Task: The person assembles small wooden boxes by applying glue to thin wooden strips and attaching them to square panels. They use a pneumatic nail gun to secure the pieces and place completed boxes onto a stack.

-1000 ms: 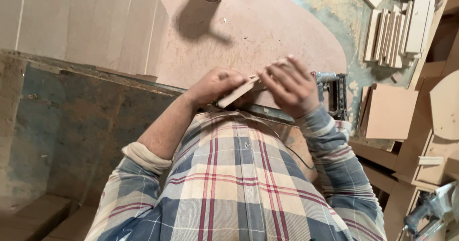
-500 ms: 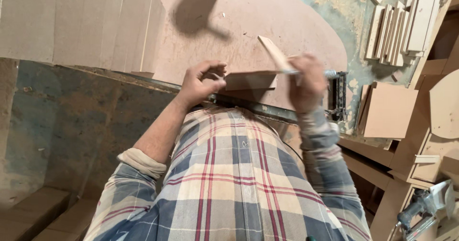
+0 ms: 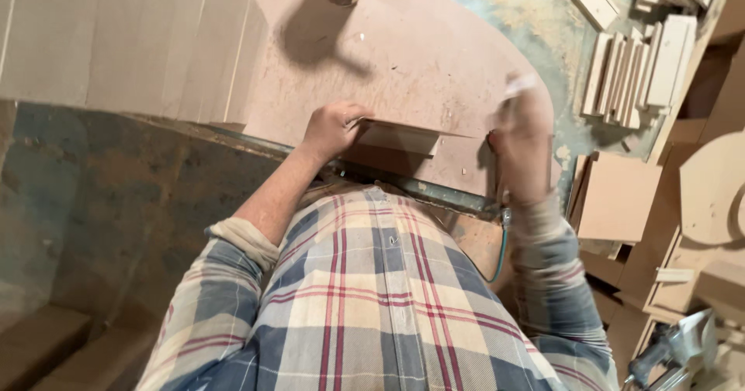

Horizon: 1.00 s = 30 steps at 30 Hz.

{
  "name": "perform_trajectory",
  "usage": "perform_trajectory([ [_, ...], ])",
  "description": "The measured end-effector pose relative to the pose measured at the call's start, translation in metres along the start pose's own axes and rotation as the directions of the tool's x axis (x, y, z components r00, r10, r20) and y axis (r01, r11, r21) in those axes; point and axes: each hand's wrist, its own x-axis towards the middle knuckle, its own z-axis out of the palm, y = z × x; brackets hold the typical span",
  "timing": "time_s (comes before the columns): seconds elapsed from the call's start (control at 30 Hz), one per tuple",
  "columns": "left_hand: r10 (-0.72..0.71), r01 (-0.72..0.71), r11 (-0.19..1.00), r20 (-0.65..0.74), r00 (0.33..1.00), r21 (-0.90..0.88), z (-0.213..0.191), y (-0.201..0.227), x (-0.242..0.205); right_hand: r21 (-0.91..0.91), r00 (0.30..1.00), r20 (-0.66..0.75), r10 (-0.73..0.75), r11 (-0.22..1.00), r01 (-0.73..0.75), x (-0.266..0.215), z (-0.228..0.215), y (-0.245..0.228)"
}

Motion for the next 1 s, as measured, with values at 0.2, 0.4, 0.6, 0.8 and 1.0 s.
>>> perform_trajectory([
  [0.2, 0.019, -0.021, 0.995, -0.016, 1.0, -0.095, 0.003, -0.001, 0.003, -0.307, 0.887, 0.424, -0.18, 0.893, 0.328, 0.028, 0.036, -0.073],
  [0.4, 0.003, -0.004, 0.997, -0.003, 1.0, -0.082, 0.009, -0.003, -0.003, -0.357, 0.811, 0.531, -0.246, 0.803, 0.478, 0.048, 0.061, -0.084],
  [0.6, -0.025, 0.024, 0.999, -0.018, 1.0, -0.043, 0.011, -0.005, 0.005, -0.325, 0.786, 0.579, -0.217, 0.823, 0.466, 0.058, 0.072, -0.081],
  [0.8, -0.044, 0.044, 0.999, -0.004, 0.999, -0.01, 0.01, -0.006, 0.004, -0.345, 0.794, 0.568, -0.218, 0.812, 0.47, 0.057, 0.074, -0.084],
  [1.0, 0.031, -0.031, 0.999, 0.001, 1.0, -0.009, 0.009, -0.004, 0.005, -0.449, 0.799, 0.564, -0.206, 0.736, 0.507, 0.053, 0.075, -0.083],
])
